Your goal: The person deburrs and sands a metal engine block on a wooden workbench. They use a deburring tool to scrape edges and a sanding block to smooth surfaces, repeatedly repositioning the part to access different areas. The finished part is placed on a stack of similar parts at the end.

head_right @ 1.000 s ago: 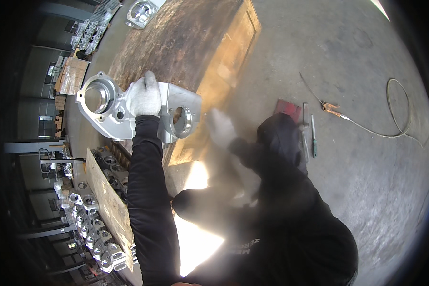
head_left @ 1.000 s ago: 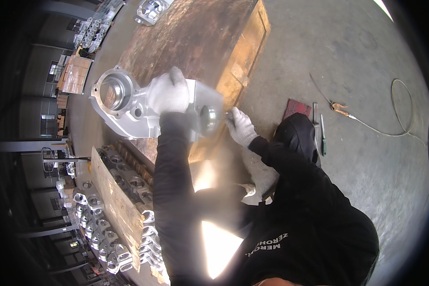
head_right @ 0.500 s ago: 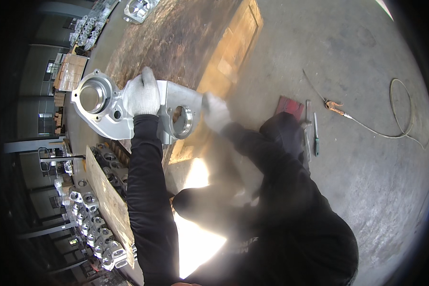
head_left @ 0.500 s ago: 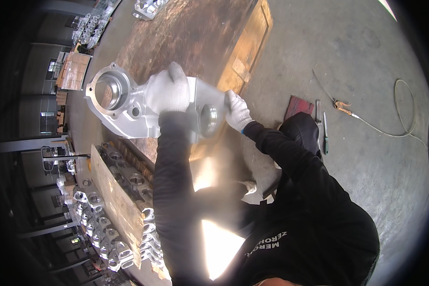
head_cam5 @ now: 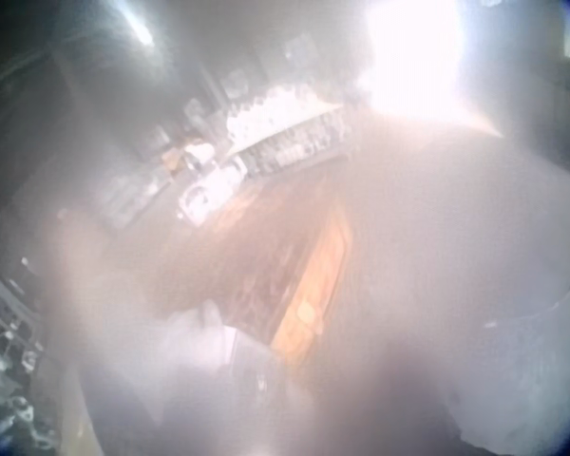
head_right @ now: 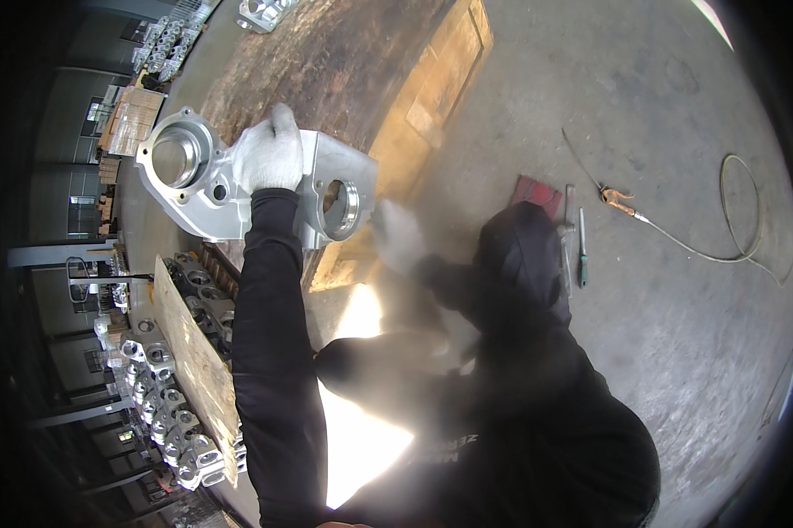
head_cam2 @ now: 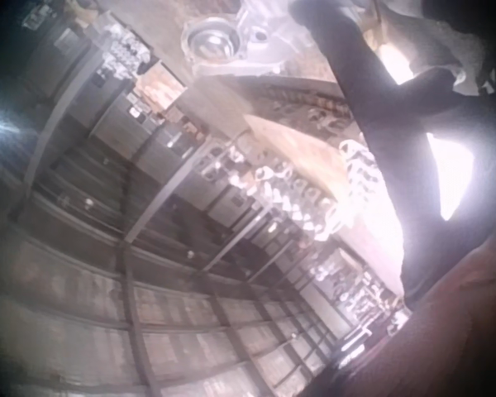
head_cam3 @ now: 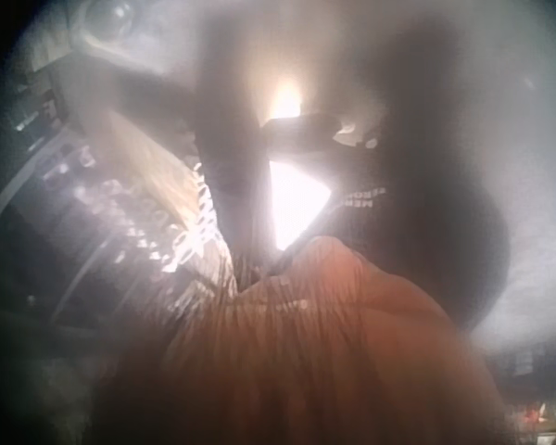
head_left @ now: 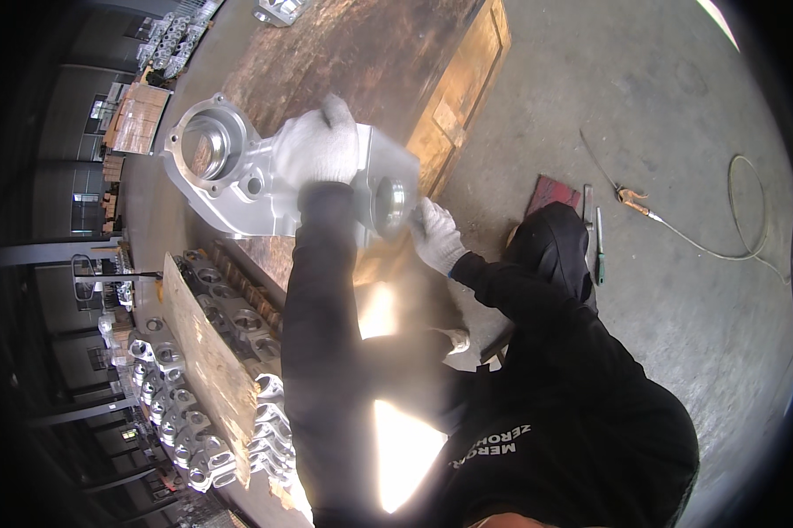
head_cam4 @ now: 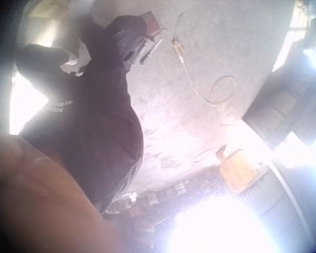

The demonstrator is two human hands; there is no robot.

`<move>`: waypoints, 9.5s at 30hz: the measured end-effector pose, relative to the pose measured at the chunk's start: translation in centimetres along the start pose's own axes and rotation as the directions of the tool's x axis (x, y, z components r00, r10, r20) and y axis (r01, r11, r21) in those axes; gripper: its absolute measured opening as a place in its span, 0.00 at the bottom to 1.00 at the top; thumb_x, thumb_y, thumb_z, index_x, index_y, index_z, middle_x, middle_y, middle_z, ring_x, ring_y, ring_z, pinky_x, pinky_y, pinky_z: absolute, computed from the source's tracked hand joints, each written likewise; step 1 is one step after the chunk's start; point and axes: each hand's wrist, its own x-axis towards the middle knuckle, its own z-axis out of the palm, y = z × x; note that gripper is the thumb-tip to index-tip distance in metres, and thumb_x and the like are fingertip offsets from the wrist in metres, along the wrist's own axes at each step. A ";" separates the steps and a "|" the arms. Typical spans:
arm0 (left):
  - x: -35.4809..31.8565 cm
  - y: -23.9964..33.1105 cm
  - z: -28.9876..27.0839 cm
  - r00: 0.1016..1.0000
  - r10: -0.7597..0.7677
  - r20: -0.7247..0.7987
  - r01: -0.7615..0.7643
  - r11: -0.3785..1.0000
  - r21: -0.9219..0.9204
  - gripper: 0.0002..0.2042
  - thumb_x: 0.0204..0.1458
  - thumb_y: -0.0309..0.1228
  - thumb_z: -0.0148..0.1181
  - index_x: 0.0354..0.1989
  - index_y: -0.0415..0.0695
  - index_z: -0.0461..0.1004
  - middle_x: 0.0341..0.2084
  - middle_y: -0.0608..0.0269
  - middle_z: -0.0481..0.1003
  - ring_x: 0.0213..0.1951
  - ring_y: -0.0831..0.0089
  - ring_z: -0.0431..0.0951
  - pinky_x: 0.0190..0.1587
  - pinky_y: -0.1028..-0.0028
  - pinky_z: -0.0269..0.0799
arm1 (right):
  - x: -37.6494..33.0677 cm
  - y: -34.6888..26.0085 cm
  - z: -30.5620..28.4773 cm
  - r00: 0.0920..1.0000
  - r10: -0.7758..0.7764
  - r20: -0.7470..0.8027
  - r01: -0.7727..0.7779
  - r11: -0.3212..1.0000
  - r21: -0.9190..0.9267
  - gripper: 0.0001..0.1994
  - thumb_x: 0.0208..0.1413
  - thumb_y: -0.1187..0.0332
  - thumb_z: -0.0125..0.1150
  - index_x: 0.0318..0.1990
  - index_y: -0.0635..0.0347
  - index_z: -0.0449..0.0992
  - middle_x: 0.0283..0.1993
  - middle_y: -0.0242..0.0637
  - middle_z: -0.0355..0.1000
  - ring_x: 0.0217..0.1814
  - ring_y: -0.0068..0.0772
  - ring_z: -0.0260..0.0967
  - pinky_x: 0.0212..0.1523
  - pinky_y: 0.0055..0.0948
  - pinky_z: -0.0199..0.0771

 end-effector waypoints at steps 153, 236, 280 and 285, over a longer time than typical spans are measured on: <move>-4.7 -4.4 -2.8 0.754 0.408 -0.514 -0.574 0.791 -0.215 0.14 0.64 0.40 0.59 0.50 0.46 0.82 0.46 0.57 0.81 0.52 0.54 0.80 0.60 0.58 0.72 | 11.9 -5.5 -14.5 0.374 -0.651 0.661 0.913 0.132 -0.387 0.29 0.62 0.63 0.52 0.73 0.38 0.71 0.78 0.18 0.65 0.52 0.38 0.68 0.48 0.33 0.72; 8.1 -19.0 -7.9 0.996 0.035 -0.076 -0.080 0.673 -0.735 0.35 0.74 0.55 0.33 0.71 0.34 0.67 0.71 0.40 0.66 0.75 0.46 0.62 0.76 0.60 0.54 | 21.9 -27.2 0.2 0.730 -0.261 0.632 0.189 0.965 0.180 0.13 0.58 0.64 0.66 0.48 0.58 0.85 0.45 0.44 0.84 0.49 0.43 0.81 0.46 0.39 0.80; 9.3 -19.4 -6.7 0.991 -0.111 -0.079 0.017 0.675 -0.738 0.35 0.74 0.55 0.40 0.74 0.35 0.64 0.77 0.43 0.59 0.79 0.53 0.54 0.79 0.64 0.48 | 23.5 -24.0 -11.8 0.575 -0.208 0.791 0.566 0.800 -0.201 0.16 0.57 0.70 0.57 0.50 0.58 0.86 0.50 0.47 0.83 0.53 0.52 0.80 0.55 0.42 0.80; 8.6 -18.9 -8.1 0.997 0.043 -0.063 -0.074 0.753 -0.654 0.33 0.73 0.53 0.42 0.74 0.38 0.66 0.77 0.44 0.59 0.80 0.51 0.53 0.79 0.63 0.48 | 19.5 -20.4 -20.3 0.696 0.063 0.715 0.046 0.990 -0.132 0.28 0.51 0.80 0.51 0.60 0.60 0.82 0.45 0.46 0.85 0.37 0.30 0.81 0.38 0.31 0.80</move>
